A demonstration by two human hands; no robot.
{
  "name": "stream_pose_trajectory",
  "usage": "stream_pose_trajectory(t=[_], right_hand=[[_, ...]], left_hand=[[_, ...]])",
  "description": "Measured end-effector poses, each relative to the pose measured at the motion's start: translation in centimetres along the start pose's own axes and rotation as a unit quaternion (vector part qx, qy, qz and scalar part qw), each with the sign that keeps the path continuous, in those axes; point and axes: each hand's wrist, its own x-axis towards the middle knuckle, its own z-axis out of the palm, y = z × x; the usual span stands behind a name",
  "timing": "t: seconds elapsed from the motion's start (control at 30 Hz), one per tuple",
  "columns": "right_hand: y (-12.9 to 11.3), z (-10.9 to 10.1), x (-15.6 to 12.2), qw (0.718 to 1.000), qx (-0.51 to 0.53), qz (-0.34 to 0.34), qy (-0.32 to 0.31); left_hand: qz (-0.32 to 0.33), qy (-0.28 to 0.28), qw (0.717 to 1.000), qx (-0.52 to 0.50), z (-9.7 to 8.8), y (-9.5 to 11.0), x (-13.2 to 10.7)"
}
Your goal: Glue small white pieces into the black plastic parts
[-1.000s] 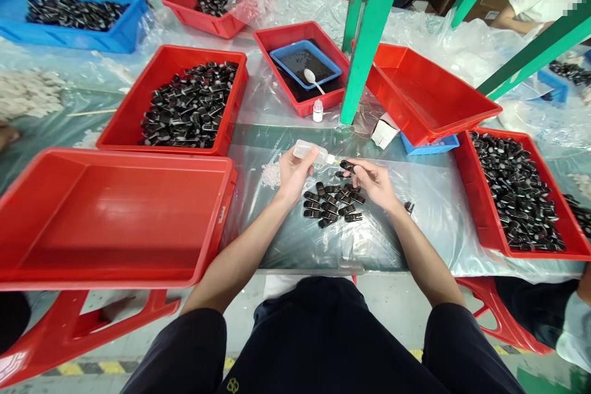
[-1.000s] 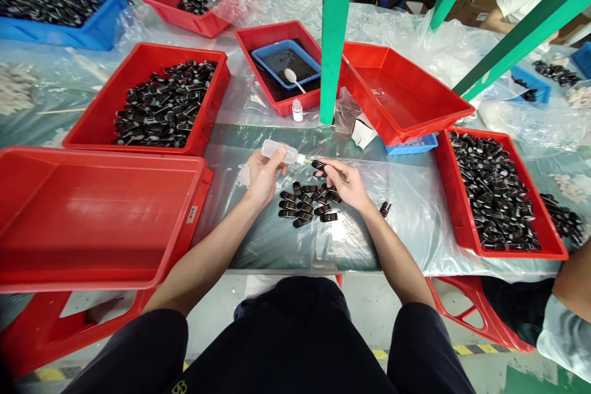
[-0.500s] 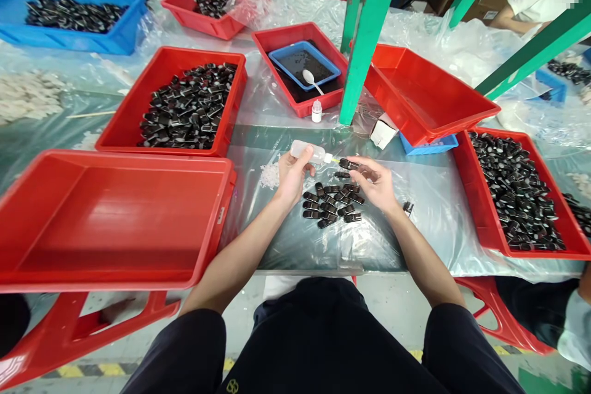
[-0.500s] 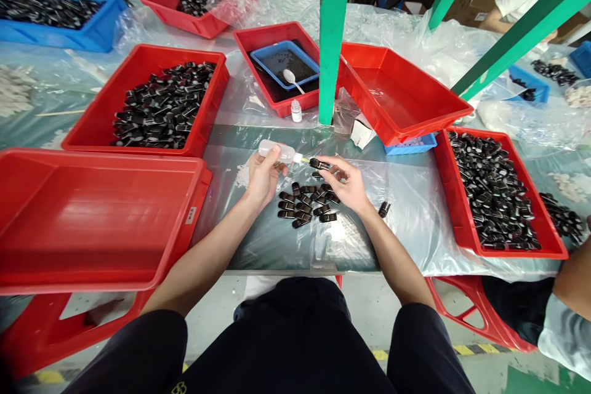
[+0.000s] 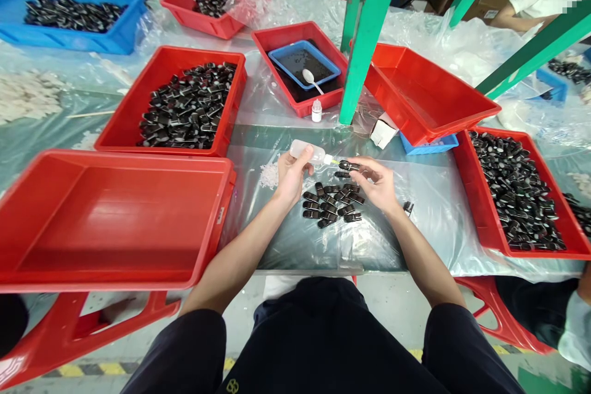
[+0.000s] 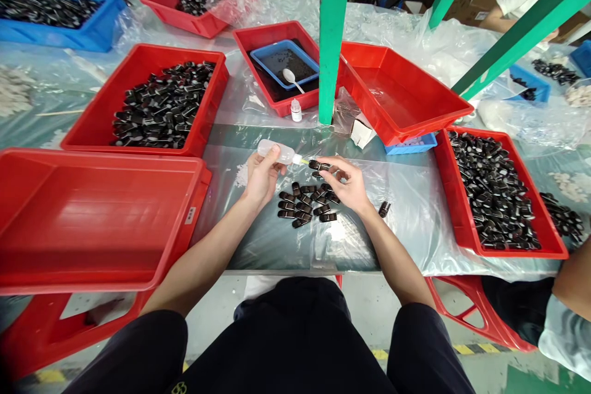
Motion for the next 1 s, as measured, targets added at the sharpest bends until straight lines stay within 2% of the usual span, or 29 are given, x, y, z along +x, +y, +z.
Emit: stream_pose_trajectory(t=[0.43,0.83,1.0], right_hand=[[-0.12,0.03,0.04,1.0,-0.006,-0.003,0.006],[0.19,0.22,0.08,1.0,-0.004,0.009,0.01],[0.15,0.27,0.15,1.0,0.005,0.01,0.017]], left_hand=[[0.011,0.0,1.0,0.01,0.03,0.26,-0.07],[0.008,0.026,1.0,0.0,0.23,-0.01,-0.23],[-0.004,0.014,1.0,-0.001,0.24,0.07,-0.24]])
